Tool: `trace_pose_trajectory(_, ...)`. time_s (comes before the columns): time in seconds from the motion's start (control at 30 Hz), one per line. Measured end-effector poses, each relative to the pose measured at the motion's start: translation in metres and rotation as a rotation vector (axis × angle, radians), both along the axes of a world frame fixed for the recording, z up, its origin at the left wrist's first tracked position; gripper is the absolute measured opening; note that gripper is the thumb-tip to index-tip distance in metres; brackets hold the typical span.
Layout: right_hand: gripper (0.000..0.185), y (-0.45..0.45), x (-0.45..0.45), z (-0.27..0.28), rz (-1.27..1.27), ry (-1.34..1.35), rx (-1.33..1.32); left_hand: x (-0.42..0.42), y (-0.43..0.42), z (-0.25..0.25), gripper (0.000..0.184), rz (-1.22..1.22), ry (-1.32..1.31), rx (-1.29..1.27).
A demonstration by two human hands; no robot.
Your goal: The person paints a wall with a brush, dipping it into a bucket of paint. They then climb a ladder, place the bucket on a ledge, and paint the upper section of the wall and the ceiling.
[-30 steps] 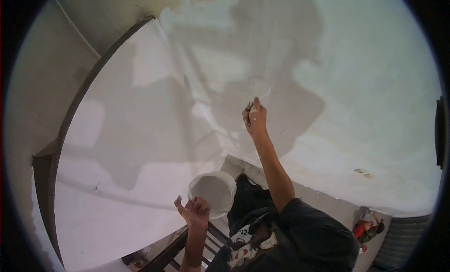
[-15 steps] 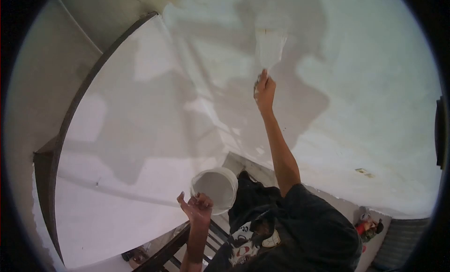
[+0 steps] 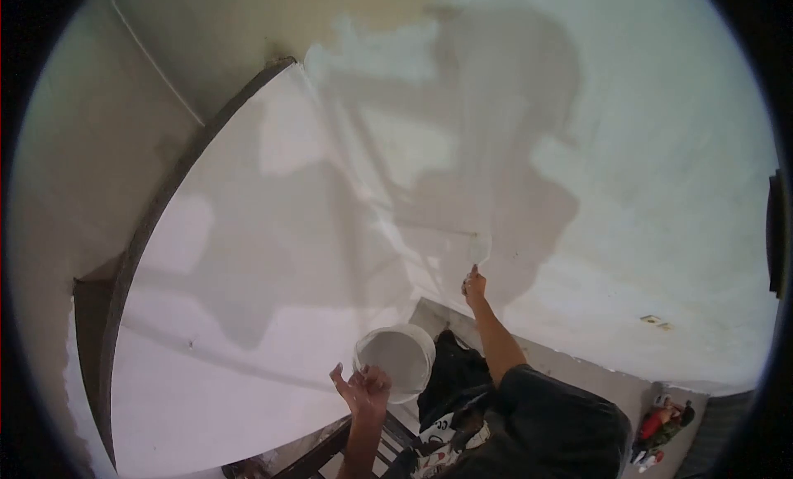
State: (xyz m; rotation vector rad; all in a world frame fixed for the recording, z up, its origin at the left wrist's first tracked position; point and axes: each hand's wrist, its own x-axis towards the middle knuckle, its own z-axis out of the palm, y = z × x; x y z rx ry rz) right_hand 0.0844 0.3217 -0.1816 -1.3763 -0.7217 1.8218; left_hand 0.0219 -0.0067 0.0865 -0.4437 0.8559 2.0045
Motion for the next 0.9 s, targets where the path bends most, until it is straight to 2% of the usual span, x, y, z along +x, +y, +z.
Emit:
trace_pose_trajectory(0.1, 0.046, 0.015, 0.010, 0.008, 0.033, 0.252, -0.018, 0.001, 0.004, 0.005, 0.051, -0.004, 0.028, -0.014)
trace_pose_trajectory(0.13, 0.044, 0.023, 0.012, 0.011, -0.050, 0.284, -0.093, 0.003, 0.005, 0.007, 0.052, -0.007, 0.040, -0.025)
trace_pose_trajectory(0.2, 0.041, 0.036, 0.011, 0.087, -0.215, 0.350, -0.239, 0.001, 0.007, 0.004, 0.052, 0.017, 0.013, -0.046)
trace_pose_trajectory(0.27, 0.039, 0.041, 0.028, 0.145, 0.046, 0.420, 0.010, 0.003, 0.007, 0.004, 0.052, 0.024, 0.004, -0.054)
trace_pose_trajectory(0.33, 0.038, 0.028, 0.028, 0.218, -0.037, 0.506, -0.028, 0.003, 0.007, 0.007, 0.051, 0.015, 0.022, -0.042)
trace_pose_trajectory(0.4, 0.039, 0.005, 0.030, 0.285, 0.023, 0.369, 0.162, -0.001, 0.003, -0.002, 0.052, -0.020, 0.022, 0.049)
trace_pose_trajectory(0.67, 0.043, -0.015, 0.039, 0.428, -0.012, 0.348, 0.536, -0.001, 0.002, -0.003, 0.052, -0.022, 0.024, 0.010)
trace_pose_trajectory(0.8, 0.044, -0.013, 0.036, 0.437, -0.022, 0.294, 0.620, -0.001, 0.003, 0.000, 0.052, -0.009, 0.031, -0.028)
trace_pose_trajectory(0.9, 0.044, -0.003, 0.028, 0.423, -0.061, 0.217, 0.835, -0.003, 0.000, -0.005, 0.051, -0.027, 0.043, 0.019)
